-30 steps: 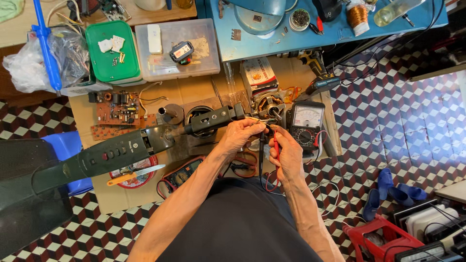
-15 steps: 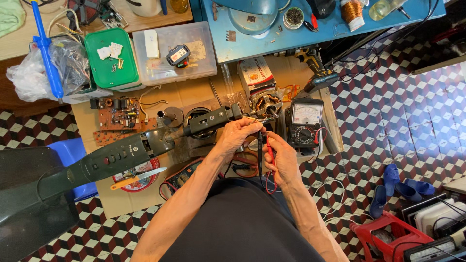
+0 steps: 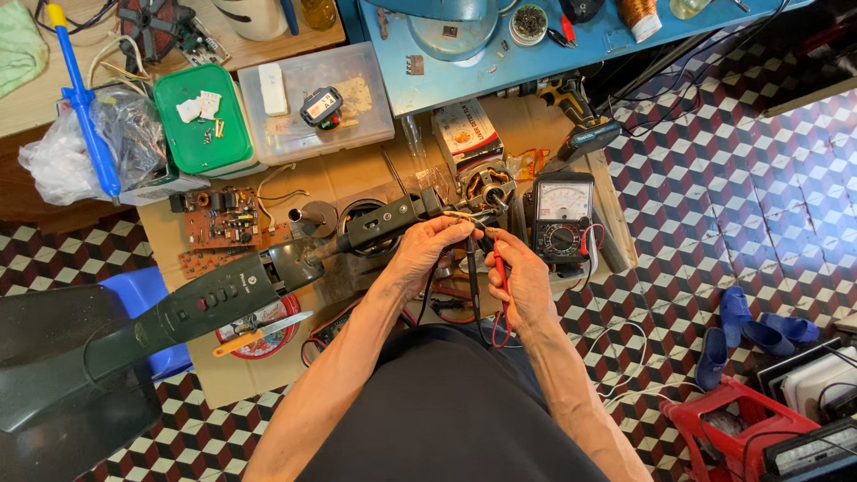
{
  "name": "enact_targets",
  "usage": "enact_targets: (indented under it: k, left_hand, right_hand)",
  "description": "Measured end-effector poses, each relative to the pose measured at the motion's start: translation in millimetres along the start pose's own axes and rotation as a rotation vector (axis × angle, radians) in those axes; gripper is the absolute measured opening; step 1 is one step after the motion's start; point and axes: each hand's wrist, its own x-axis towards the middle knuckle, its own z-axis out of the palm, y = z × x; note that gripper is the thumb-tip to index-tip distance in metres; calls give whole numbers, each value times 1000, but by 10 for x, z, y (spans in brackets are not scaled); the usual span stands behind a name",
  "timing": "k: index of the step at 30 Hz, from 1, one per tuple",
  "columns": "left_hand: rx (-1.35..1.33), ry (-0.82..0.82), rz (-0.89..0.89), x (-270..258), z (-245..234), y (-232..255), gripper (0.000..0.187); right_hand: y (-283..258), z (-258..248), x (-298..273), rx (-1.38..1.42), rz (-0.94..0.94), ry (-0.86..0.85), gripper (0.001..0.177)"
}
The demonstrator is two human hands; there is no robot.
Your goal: The person uses a multimeter to test electrical continuity on a disassembled electric fan. They probe various wires and components, then reassemble the fan housing and test the unit by pressing buttons on the control panel.
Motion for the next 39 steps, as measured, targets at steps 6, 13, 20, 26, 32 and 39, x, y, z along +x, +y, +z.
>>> enact_targets:
  k: [6, 13, 20, 26, 32, 39]
  left_hand:
    - [-36, 6, 24, 27, 18, -42, 24]
    - [-36, 32, 7, 19, 24, -67, 24]
    - [-38, 42, 21, -6, 24, -68, 24]
    - [-26, 70, 7, -13, 49, -78, 24]
    - [-46, 38, 6, -8, 17, -79, 25]
    - [-42, 38, -6, 21, -9, -89, 25]
  right_hand:
    - [12, -7, 8, 8, 3, 5, 44]
    - [44, -13, 35, 24, 4, 14, 42]
    - [52, -7, 23, 13, -4, 6, 42]
    - [15, 11, -3, -4, -16, -2, 40]
    - [-10, 30, -4, -9, -12, 6, 39]
    - [15, 15, 51, 0, -13, 9, 38]
